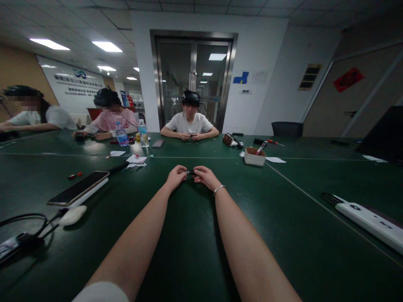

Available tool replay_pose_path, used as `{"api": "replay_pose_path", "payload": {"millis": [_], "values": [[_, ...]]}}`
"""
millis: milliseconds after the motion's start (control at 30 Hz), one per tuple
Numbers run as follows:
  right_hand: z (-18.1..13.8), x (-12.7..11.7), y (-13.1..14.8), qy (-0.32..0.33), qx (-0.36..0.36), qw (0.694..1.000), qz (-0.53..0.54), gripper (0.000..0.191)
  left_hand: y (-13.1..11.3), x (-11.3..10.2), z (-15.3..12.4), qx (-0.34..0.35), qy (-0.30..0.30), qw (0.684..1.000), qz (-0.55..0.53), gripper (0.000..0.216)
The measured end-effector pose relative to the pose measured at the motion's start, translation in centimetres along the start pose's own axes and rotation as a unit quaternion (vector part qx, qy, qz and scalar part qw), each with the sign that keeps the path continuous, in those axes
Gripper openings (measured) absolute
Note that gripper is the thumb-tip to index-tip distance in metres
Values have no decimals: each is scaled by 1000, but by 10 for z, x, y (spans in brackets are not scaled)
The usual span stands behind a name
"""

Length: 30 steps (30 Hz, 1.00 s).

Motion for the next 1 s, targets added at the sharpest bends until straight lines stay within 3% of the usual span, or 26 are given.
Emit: {"api": "replay_pose_path", "payload": {"millis": [267,600,1000], "values": [[1,-1,0,0,-7,1000,6,18,-6,1,-4,-8,7,999,-42,11],[3,-3,-2,-8,-9,1000,5,19,-1,2,-2,-36,10,997,-61,22],[0,-1,0,23,-24,999,-3,29,-6,-1,-4,30,5,999,-27,25]]}}
Point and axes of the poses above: each hand's wrist, its own z-axis towards the middle knuckle, its own x-axis out of the palm, y = z × x, the point moved 5 cm from there along z, towards the middle knuckle, and after that the axes turned 3 degrees about -y, right-handed, at the moved point
